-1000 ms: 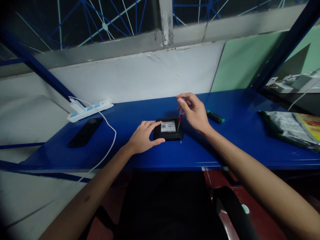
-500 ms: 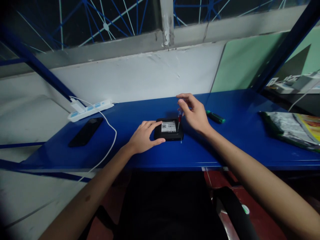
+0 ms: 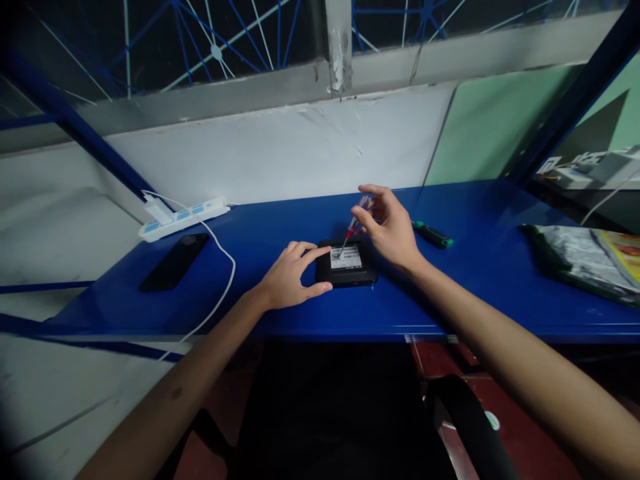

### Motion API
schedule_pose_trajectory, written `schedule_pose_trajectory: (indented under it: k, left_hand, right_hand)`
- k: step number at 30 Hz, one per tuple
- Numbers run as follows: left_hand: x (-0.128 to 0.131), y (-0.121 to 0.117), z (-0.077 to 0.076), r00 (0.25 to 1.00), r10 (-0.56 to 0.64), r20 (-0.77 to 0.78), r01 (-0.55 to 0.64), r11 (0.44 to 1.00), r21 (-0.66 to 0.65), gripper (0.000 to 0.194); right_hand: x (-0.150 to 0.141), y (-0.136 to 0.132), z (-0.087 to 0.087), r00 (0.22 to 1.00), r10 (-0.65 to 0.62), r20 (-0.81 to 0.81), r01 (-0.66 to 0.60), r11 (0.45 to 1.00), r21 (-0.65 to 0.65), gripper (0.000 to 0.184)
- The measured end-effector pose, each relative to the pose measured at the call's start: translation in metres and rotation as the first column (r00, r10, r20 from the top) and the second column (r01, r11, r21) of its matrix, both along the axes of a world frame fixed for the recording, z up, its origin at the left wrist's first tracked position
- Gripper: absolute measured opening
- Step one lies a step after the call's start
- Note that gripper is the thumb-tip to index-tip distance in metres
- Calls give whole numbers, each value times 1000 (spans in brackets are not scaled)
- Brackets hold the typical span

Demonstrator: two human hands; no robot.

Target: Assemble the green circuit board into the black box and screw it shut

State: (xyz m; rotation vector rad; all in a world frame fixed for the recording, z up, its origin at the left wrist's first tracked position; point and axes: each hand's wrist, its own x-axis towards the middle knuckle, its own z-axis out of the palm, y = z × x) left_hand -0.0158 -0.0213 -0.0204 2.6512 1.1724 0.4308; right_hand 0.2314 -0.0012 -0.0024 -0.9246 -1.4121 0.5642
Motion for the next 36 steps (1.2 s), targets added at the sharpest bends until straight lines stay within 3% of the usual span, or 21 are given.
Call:
schedule_pose_trajectory:
  k: [13,36]
  left_hand:
    - [2,2,-2,1000,-12,7,12,999,31,73]
    - [2,2,0,1000,14,-12,-14,1000,18,74]
  right_hand:
    - [-13,-12,3,989,139,-57,-140,990,-18,33]
    - [-15,-16,4,981,192,-14,-192,981,-12,34]
